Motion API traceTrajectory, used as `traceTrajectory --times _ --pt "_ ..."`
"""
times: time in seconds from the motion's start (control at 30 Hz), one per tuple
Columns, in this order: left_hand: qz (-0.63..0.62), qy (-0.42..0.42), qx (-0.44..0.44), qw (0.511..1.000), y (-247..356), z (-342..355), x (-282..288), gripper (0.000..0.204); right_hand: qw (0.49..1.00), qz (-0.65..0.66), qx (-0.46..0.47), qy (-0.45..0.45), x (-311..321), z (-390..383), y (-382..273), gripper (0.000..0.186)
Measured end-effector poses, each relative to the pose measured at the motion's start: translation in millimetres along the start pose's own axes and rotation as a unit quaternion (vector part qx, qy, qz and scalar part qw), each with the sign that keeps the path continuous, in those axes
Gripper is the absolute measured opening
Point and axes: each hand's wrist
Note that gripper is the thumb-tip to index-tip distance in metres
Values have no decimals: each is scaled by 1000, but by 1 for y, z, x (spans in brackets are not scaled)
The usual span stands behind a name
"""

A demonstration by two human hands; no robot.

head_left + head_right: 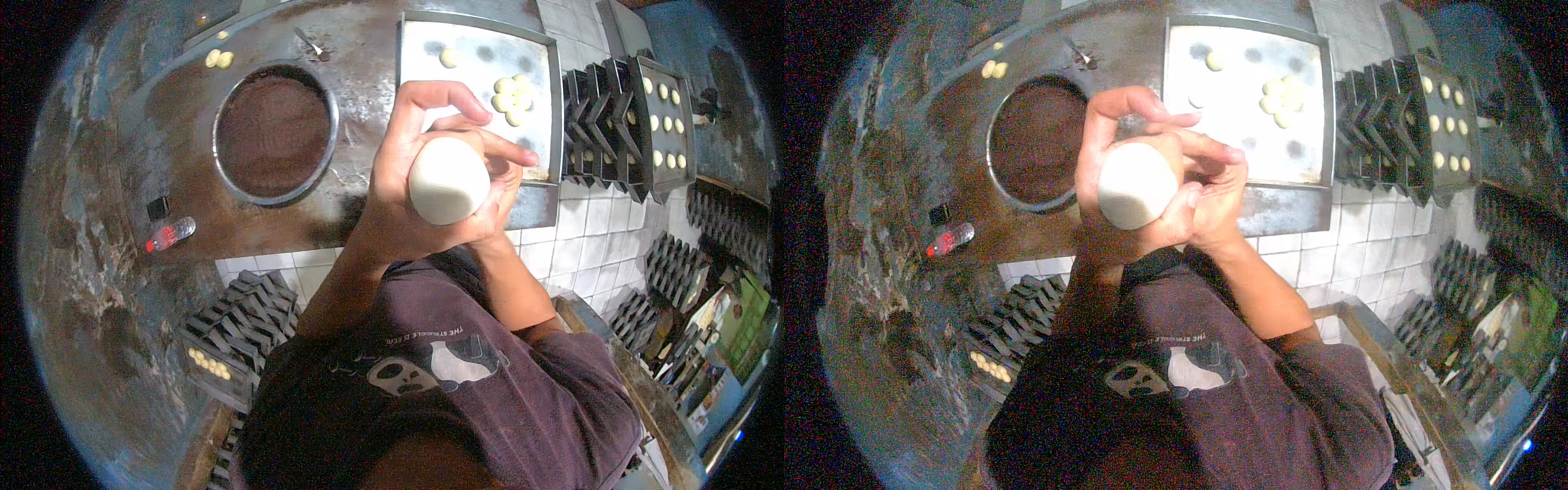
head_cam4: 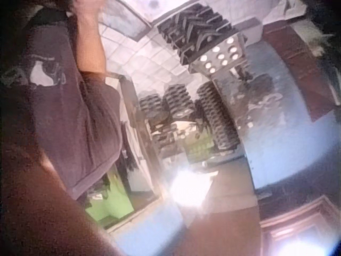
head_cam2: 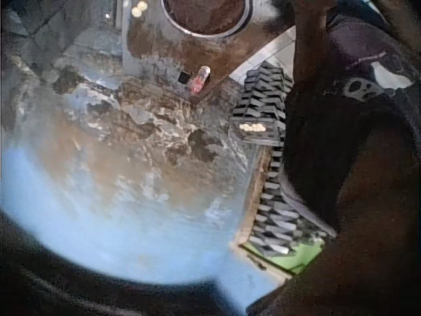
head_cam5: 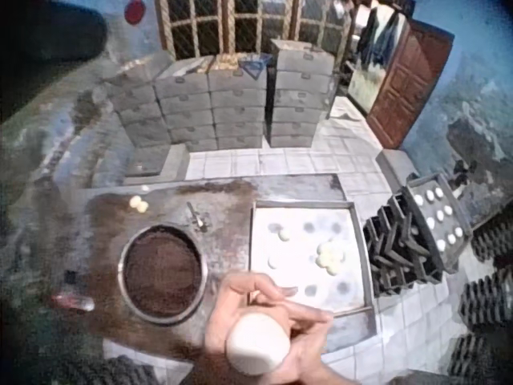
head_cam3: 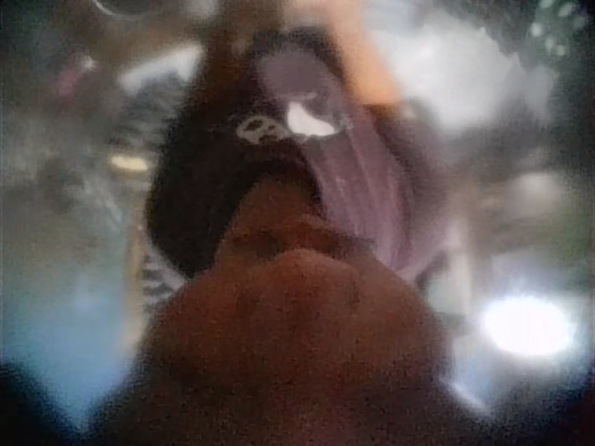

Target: The person flattens a piece of dough, scoops a dark filling from a bowl with a spoon, pinches the dough together to enclose the filling, and places the resulting ball on a metal tray.

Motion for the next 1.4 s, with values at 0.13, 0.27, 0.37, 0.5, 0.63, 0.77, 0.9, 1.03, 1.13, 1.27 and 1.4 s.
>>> traceTrajectory --times 0.13,0.27,0.37,0.5,0.63,0.77,0.9,1.03,1.13,1.27,1.4 --pt "117 18 57 991 -35 4 0 66 967 -224 -51 -111 76 12 -26 34" --pt "320 -13 132 938 -95 17 -6 65 942 -315 -103 -52 111 50 -72 33" --pt "333 -101 163 923 -158 16 -25 61 887 -425 -121 -135 133 65 -66 36" --pt "330 -136 223 907 -221 15 -48 67 892 -381 -230 -81 222 71 -45 45" --pt "389 -163 260 869 -248 -3 -34 98 860 -456 -221 -59 310 74 -5 41" --pt "442 -123 259 850 -246 -50 3 108 680 -642 -194 -295 366 64 36 47" --pt "502 -108 297 805 -225 -106 46 106 490 -737 -40 -463 377 56 58 77" --pt "503 -63 375 776 -198 -150 58 104 507 -721 -86 -465 382 52 68 83" --pt "461 -7 451 765 -177 -166 48 103 593 -680 -138 -409 366 71 62 77" --pt "428 51 392 812 -185 -211 51 99 652 -677 -116 -321 337 135 65 65" --pt "366 37 461 807 -172 -182 43 97 577 -734 10 -360 317 215 108 48"
Point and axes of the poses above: each hand's wrist, its own z-axis towards the middle knuckle, its own x-axis out of the back of the hand, y = z × x, and after that the axes turned 15 degrees about z, right-handed
